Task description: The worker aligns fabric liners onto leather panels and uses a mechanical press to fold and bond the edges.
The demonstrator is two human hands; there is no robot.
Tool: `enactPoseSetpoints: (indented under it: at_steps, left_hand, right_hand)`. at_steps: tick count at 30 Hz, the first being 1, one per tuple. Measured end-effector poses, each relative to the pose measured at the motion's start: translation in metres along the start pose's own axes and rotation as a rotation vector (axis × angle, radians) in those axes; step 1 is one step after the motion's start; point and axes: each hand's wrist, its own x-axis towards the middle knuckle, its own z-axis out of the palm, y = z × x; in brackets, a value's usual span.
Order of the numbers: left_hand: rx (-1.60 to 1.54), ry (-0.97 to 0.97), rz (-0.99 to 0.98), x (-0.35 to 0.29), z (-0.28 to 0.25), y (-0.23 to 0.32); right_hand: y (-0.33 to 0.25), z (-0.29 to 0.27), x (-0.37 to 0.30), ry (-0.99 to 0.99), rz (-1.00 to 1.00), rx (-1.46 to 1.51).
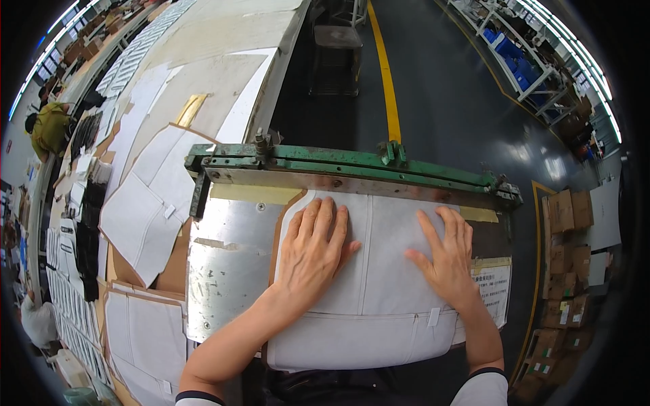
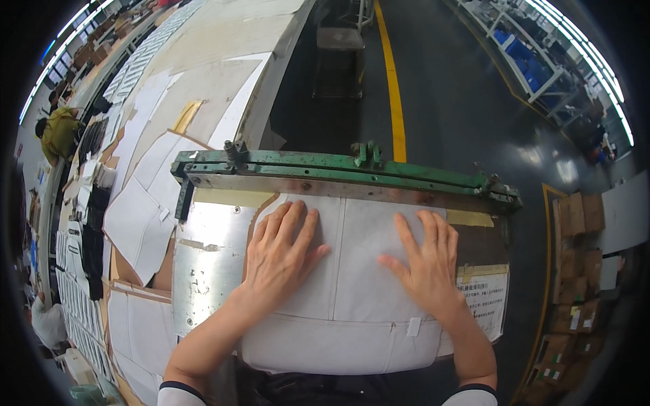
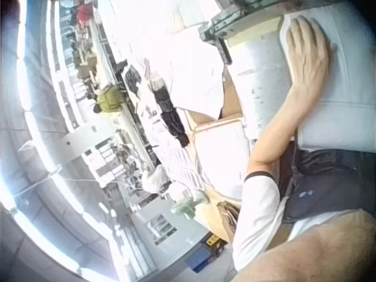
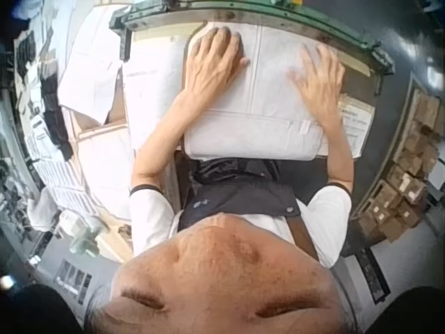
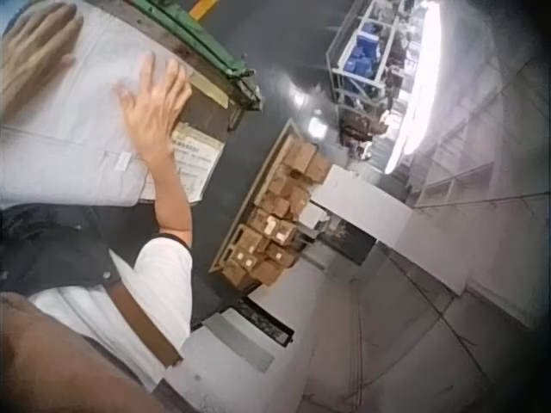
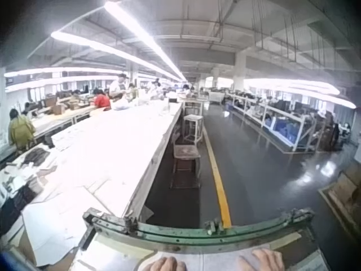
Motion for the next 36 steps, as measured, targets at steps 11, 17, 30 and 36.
enactPoseSetpoints:
  at_steps: [11,17,30,36]
  left_hand:
    - [0.012,-0.027,0.014,-0.002,-0.006,0.004]
    - [0.000,-0.026,0.001,-0.004,-0.007,0.005]
    - [-0.062,-0.077,-0.016,-0.025,-0.026,0.016]
    - [-0.205,-0.106,0.022,-0.052,-0.038,0.011]
  right_hand:
    - [-0.001,0.001,-0.006,0.005,0.006,0.037]
    - [0.000,0.001,-0.004,0.026,0.007,0.100]
    - [-0.008,-0.006,-0.029,0.054,-0.037,0.089]
    - [-0.037,-0.027,-0.003,0.067,-0.126,0.270]
